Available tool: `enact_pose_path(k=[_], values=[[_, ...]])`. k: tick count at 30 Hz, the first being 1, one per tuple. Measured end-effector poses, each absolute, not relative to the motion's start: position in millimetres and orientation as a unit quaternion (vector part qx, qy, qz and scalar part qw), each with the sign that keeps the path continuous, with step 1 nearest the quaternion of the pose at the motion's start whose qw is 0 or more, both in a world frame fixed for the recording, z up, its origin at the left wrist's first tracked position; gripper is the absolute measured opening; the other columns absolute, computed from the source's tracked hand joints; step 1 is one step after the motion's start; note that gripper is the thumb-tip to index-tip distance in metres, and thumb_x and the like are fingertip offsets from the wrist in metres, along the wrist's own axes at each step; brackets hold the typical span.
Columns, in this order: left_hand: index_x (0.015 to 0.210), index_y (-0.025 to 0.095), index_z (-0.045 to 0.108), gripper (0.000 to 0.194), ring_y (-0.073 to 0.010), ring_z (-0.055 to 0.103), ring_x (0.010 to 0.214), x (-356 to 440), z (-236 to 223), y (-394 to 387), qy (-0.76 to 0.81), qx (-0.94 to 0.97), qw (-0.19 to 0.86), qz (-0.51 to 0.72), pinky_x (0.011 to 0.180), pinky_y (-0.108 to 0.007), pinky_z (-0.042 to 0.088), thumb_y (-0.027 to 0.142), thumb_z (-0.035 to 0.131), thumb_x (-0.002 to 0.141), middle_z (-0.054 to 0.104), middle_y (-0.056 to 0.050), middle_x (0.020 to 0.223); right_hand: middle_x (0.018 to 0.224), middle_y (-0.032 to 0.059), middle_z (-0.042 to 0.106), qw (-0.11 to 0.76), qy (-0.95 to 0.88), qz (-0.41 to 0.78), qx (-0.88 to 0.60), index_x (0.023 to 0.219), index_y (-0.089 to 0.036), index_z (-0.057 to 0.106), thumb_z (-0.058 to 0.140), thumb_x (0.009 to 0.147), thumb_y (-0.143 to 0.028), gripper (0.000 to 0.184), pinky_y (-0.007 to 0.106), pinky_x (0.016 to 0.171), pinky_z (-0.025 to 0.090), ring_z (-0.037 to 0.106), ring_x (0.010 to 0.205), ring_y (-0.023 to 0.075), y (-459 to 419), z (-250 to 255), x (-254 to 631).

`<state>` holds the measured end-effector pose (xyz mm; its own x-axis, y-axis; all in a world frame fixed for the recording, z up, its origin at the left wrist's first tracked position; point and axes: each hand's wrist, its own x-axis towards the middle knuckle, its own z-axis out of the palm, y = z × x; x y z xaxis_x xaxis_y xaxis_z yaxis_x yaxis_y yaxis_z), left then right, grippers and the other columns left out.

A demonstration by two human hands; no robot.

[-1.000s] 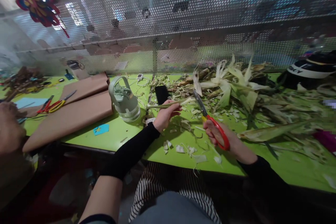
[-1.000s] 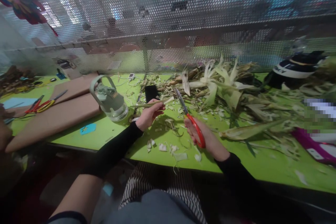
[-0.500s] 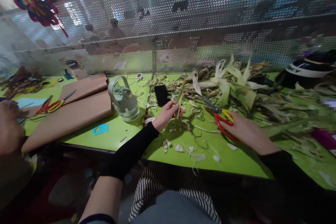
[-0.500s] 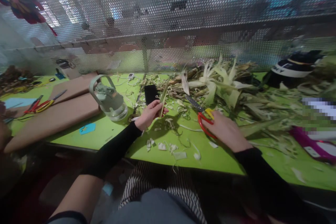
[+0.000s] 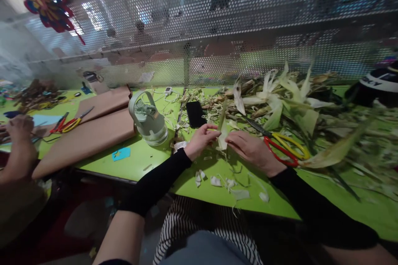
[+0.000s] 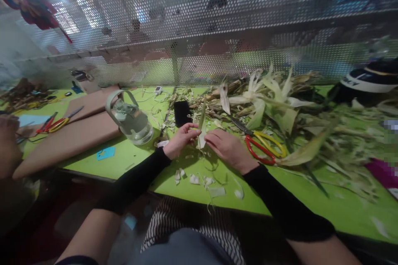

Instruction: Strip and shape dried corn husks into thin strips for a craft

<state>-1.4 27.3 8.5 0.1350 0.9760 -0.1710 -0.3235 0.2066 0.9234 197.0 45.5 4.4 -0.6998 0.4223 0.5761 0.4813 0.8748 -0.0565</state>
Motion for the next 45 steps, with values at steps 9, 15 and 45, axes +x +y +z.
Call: enact_pose_path(k=[9, 15, 45], values=[[0.1, 0.019, 0.051, 0.04, -0.0054, 0.049, 0.046, -1.8, 6.3, 27.8, 0.402, 0.387, 0.699, 0.447, 0.049, -0.018, 0.033, 0.031, 0.079, 0.073, 0.059, 0.007, 0.058, 0.1, 0.0097, 0.073, 0.326, -0.923, -0.016, -0.202, 0.112, -0.024, 0.07, 0.05, 0.098, -0.018, 0.025, 0.034, 0.074, 0.058, 0.069, 0.09, 0.0228, 44.3, 0.4, 199.0], [0.083, 0.018, 0.051, 0.042, -0.0047, 0.052, 0.049, 0.5, 3.4, 26.7, 0.421, 0.411, 0.683, 0.433, 0.051, -0.019, 0.036, 0.034, 0.085, 0.066, 0.057, 0.007, 0.06, 0.094, 0.0111, 0.074, 0.309, -0.931, -0.083, -0.174, 0.103, -0.018, 0.072, 0.049, 0.1, -0.019, 0.023, 0.033, 0.07, 0.057, 0.067, 0.081, 0.0218, 36.3, 2.2, 196.6], [0.084, 0.018, 0.05, 0.016, -0.0067, 0.058, 0.057, 2.5, 11.9, 22.5, 0.451, 0.481, 0.597, 0.457, 0.06, -0.021, 0.046, 0.005, 0.058, 0.079, 0.058, 0.006, 0.07, 0.079, 0.0036, 0.066, 0.415, -0.75, 0.234, -0.459, 0.102, -0.023, 0.058, 0.062, 0.09, -0.039, 0.021, 0.034, 0.066, 0.053, 0.063, 0.069, 0.0198, 11.5, 1.7, 174.6]])
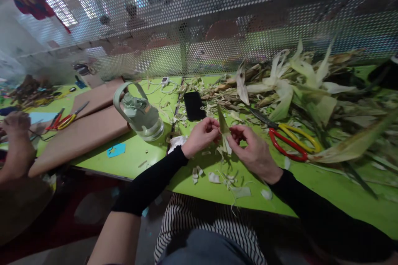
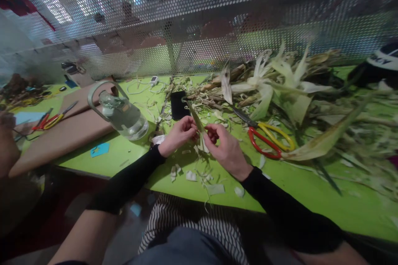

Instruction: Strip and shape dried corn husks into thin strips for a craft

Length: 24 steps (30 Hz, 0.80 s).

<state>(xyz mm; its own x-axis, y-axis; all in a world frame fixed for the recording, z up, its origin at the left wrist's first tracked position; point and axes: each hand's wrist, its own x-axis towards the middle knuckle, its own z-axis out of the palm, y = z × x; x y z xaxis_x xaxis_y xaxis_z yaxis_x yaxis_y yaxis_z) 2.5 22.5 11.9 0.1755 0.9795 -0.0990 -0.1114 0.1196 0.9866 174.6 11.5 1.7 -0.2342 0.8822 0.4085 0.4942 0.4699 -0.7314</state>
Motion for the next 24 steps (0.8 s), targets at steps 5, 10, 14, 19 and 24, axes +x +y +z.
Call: enact_pose_path(k=[5, 10, 14, 19, 24], values=[[0.09, 0.016, 0.06, 0.026, -0.0089, 0.061, 0.065, 1.6, 13.4, 17.7, 0.407, 0.519, 0.606, 0.444, 0.062, -0.022, 0.049, 0.02, 0.079, 0.072, 0.065, 0.001, 0.084, 0.076, 0.0036, 0.066, 0.401, -0.771, 0.183, -0.459, 0.093, -0.024, 0.061, 0.059, 0.087, -0.031, 0.01, 0.033, 0.061, 0.05, 0.061, 0.064, 0.0192, 13.7, 3.3, 177.2], [0.081, 0.015, 0.061, 0.013, -0.009, 0.063, 0.064, 4.9, 11.7, 18.6, 0.413, 0.492, 0.62, 0.451, 0.063, -0.021, 0.049, 0.022, 0.072, 0.082, 0.065, 0.0, 0.071, 0.076, 0.0026, 0.067, 0.414, -0.743, 0.236, -0.47, 0.091, -0.023, 0.06, 0.061, 0.087, -0.035, 0.012, 0.031, 0.061, 0.049, 0.061, 0.064, 0.0178, 16.1, -0.1, 178.9], [0.081, 0.015, 0.061, 0.004, -0.0084, 0.063, 0.061, 5.0, 13.7, 21.2, 0.413, 0.476, 0.64, 0.44, 0.061, -0.02, 0.049, 0.013, 0.064, 0.084, 0.066, 0.0, 0.071, 0.078, 0.0021, 0.067, 0.423, -0.721, 0.293, -0.465, 0.093, -0.023, 0.06, 0.061, 0.089, -0.039, 0.016, 0.03, 0.059, 0.048, 0.06, 0.064, 0.0167, 15.2, -0.1, 178.6], [0.084, 0.015, 0.062, 0.006, -0.0084, 0.064, 0.062, 3.6, 15.6, 23.0, 0.419, 0.446, 0.65, 0.45, 0.065, -0.023, 0.051, 0.01, 0.059, 0.084, 0.069, -0.001, 0.077, 0.079, 0.0031, 0.068, 0.413, -0.729, 0.278, -0.47, 0.092, -0.023, 0.058, 0.063, 0.089, -0.042, 0.02, 0.032, 0.064, 0.051, 0.063, 0.069, 0.019, 12.9, 4.9, 176.2], [0.081, 0.015, 0.06, 0.021, -0.008, 0.062, 0.063, 0.1, 17.9, 19.6, 0.39, 0.468, 0.645, 0.461, 0.069, -0.023, 0.052, 0.016, 0.079, 0.074, 0.066, 0.001, 0.07, 0.078, 0.0031, 0.067, 0.413, -0.722, 0.284, -0.477, 0.091, -0.024, 0.059, 0.064, 0.089, -0.044, 0.021, 0.032, 0.063, 0.052, 0.062, 0.068, 0.0188, 11.6, 3.9, 175.9]])
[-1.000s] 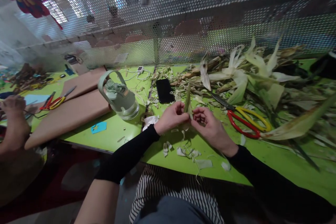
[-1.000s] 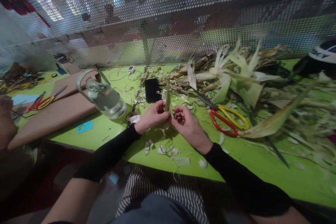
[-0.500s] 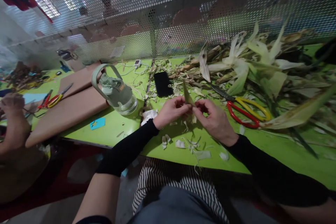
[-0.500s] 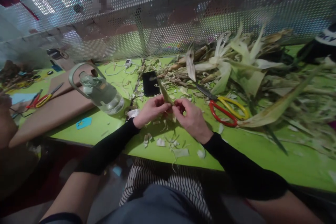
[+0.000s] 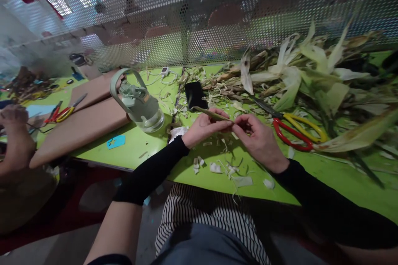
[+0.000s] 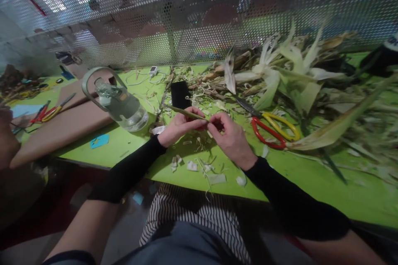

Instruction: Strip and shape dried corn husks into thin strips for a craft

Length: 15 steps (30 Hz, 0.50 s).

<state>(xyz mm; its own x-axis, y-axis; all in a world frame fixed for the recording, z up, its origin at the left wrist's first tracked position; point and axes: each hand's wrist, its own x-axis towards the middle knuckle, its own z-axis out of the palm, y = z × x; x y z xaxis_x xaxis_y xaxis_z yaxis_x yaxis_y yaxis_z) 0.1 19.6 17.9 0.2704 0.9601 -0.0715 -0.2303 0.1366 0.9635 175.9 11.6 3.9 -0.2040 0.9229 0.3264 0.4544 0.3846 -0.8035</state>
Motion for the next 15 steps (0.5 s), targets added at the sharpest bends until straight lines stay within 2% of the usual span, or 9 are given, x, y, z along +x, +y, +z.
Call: enact_pose_path(k=[2, 6, 10, 15], values=[[0.082, 0.014, 0.061, 0.02, -0.0076, 0.062, 0.063, -0.4, 18.3, 18.2, 0.38, 0.471, 0.656, 0.451, 0.068, -0.023, 0.051, 0.017, 0.079, 0.075, 0.066, 0.0, 0.071, 0.08, 0.0034, 0.066, 0.445, -0.7, 0.292, -0.475, 0.092, -0.024, 0.059, 0.064, 0.09, -0.046, 0.022, 0.032, 0.061, 0.052, 0.062, 0.068, 0.0183, 12.0, 1.3, 175.9], [0.086, 0.013, 0.06, 0.008, -0.0061, 0.063, 0.065, 0.3, 16.6, 19.9, 0.382, 0.438, 0.68, 0.447, 0.067, -0.02, 0.051, 0.012, 0.067, 0.084, 0.067, 0.0, 0.074, 0.085, 0.0037, 0.067, 0.505, -0.675, 0.309, -0.439, 0.094, -0.024, 0.059, 0.069, 0.088, -0.047, 0.026, 0.031, 0.058, 0.053, 0.062, 0.069, 0.0176, 14.2, -2.2, 175.8], [0.083, 0.014, 0.055, 0.007, -0.0039, 0.058, 0.059, 0.5, 15.2, 22.4, 0.415, 0.395, 0.675, 0.466, 0.059, -0.018, 0.045, 0.013, 0.062, 0.087, 0.059, 0.005, 0.068, 0.081, 0.0006, 0.066, 0.498, -0.71, 0.307, -0.392, 0.095, -0.025, 0.061, 0.072, 0.087, -0.041, 0.021, 0.031, 0.06, 0.054, 0.062, 0.067, 0.0167, 14.0, -3.6, 176.5], [0.085, 0.014, 0.055, 0.027, -0.0044, 0.057, 0.06, -0.4, 15.9, 19.9, 0.4, 0.485, 0.643, 0.438, 0.06, -0.02, 0.047, 0.023, 0.079, 0.076, 0.059, 0.005, 0.074, 0.081, 0.0014, 0.069, 0.475, -0.721, 0.286, -0.415, 0.09, -0.025, 0.062, 0.069, 0.089, -0.036, 0.013, 0.035, 0.066, 0.055, 0.065, 0.069, 0.0182, 10.5, -7.0, 175.2]])
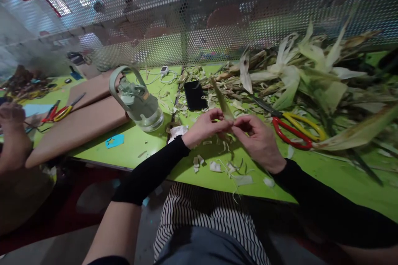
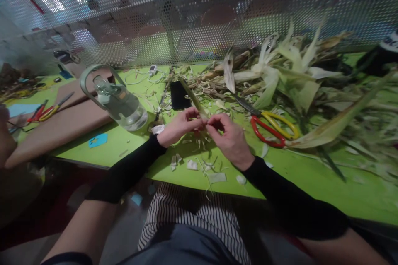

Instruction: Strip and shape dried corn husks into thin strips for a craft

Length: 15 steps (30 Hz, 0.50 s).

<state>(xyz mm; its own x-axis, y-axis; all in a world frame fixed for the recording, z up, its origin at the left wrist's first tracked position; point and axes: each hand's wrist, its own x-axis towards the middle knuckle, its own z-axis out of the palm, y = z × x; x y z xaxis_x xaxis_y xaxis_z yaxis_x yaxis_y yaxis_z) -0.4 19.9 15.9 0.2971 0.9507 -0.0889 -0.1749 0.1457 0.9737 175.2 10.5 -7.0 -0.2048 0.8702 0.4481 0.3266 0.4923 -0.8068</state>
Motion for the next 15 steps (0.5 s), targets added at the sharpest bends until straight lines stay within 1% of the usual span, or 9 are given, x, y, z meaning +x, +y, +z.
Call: enact_pose_path(k=[2, 5, 7, 10, 12, 15], values=[[0.087, 0.014, 0.055, 0.028, -0.0042, 0.058, 0.062, -1.1, 15.8, 20.6, 0.395, 0.509, 0.633, 0.429, 0.061, -0.021, 0.047, 0.021, 0.079, 0.074, 0.06, 0.004, 0.078, 0.08, 0.0014, 0.068, 0.487, -0.7, 0.297, -0.43, 0.091, -0.025, 0.062, 0.07, 0.088, -0.037, 0.015, 0.034, 0.062, 0.055, 0.064, 0.066, 0.0176, 10.7, -7.6, 174.3], [0.089, 0.015, 0.052, 0.024, -0.004, 0.056, 0.06, -1.8, 14.6, 23.3, 0.405, 0.507, 0.624, 0.434, 0.063, -0.022, 0.047, 0.01, 0.072, 0.076, 0.059, 0.005, 0.077, 0.079, 0.0017, 0.069, 0.487, -0.684, 0.329, -0.433, 0.091, -0.024, 0.065, 0.07, 0.087, -0.038, 0.016, 0.032, 0.06, 0.056, 0.064, 0.065, 0.017, 13.0, -7.0, 173.7], [0.094, 0.017, 0.048, 0.029, -0.0048, 0.055, 0.058, -1.4, 13.5, 24.4, 0.407, 0.491, 0.621, 0.456, 0.064, -0.023, 0.047, 0.004, 0.068, 0.077, 0.057, 0.007, 0.073, 0.081, 0.0018, 0.071, 0.491, -0.674, 0.343, -0.434, 0.091, -0.024, 0.068, 0.071, 0.087, -0.037, 0.014, 0.033, 0.063, 0.058, 0.066, 0.067, 0.0171, 15.3, -5.9, 174.3], [0.099, 0.021, 0.04, 0.037, -0.0064, 0.056, 0.06, 0.2, 12.1, 24.2, 0.398, 0.459, 0.616, 0.501, 0.066, -0.024, 0.047, 0.002, 0.065, 0.078, 0.057, 0.009, 0.072, 0.086, 0.0021, 0.074, 0.484, -0.666, 0.363, -0.436, 0.092, -0.025, 0.072, 0.07, 0.087, -0.034, 0.011, 0.036, 0.07, 0.062, 0.069, 0.072, 0.0183, 18.0, -3.2, 176.4], [0.093, 0.021, 0.041, 0.032, -0.006, 0.056, 0.062, 0.7, 11.8, 23.7, 0.39, 0.457, 0.605, 0.522, 0.069, -0.024, 0.047, 0.003, 0.065, 0.079, 0.057, 0.008, 0.073, 0.091, 0.0029, 0.076, 0.466, -0.671, 0.381, -0.432, 0.094, -0.025, 0.073, 0.066, 0.089, -0.032, 0.011, 0.037, 0.073, 0.062, 0.071, 0.077, 0.0189, 18.4, -0.9, 178.0], [0.08, 0.016, 0.051, 0.014, -0.0049, 0.055, 0.066, -1.0, 13.0, 23.1, 0.387, 0.496, 0.593, 0.502, 0.073, -0.023, 0.046, 0.003, 0.058, 0.083, 0.059, 0.005, 0.074, 0.102, 0.0049, 0.077, 0.437, -0.689, 0.408, -0.41, 0.104, -0.025, 0.073, 0.063, 0.09, -0.027, 0.018, 0.037, 0.079, 0.063, 0.073, 0.087, 0.02, 16.4, 2.1, 179.5]])
